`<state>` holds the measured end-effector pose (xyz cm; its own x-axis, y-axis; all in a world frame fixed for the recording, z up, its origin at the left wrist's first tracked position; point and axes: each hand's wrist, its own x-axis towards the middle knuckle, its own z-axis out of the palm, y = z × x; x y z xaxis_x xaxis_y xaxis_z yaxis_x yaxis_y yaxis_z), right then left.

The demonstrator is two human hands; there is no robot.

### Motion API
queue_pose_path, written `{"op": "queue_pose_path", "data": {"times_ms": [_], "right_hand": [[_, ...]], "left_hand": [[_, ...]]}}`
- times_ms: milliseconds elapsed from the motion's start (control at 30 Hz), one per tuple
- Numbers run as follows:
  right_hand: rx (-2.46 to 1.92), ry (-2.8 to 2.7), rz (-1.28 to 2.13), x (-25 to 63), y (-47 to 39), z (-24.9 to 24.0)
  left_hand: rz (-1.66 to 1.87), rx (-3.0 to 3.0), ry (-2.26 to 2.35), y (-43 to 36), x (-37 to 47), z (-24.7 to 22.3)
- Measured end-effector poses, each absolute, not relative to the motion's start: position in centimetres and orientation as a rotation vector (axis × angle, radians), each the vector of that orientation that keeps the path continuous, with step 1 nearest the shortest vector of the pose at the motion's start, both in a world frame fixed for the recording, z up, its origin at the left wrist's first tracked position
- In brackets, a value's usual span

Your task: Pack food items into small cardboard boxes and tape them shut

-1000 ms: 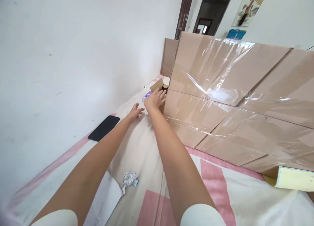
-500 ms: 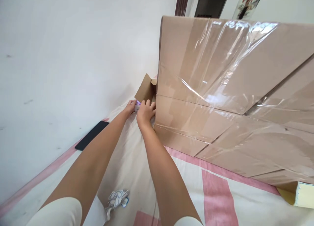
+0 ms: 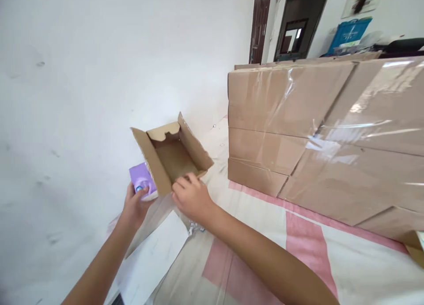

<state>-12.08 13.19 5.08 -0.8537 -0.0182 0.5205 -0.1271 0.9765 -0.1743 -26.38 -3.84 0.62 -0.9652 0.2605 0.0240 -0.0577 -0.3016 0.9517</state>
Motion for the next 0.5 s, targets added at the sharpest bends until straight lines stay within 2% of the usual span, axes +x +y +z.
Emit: {"op": "queue_pose_path", "data": {"times_ms": [167,367,500], "right_hand": [[0.130,-2.837,0.180,-2.4,5.7,5.6],[-0.402,-2.903,0.279,6.2,1.0,8.2],[-0.729,-2.656,0.526,9.5,-0.3,7.0]], "left_hand": [[2.459,0.191,1.502,-8.2,-16.9,-0.9],[2.351,0.228,1.300,-4.6,-9.4,-2.5],[2.256,0.357,1.249,-0.9,-6.0,-2.5]]}}
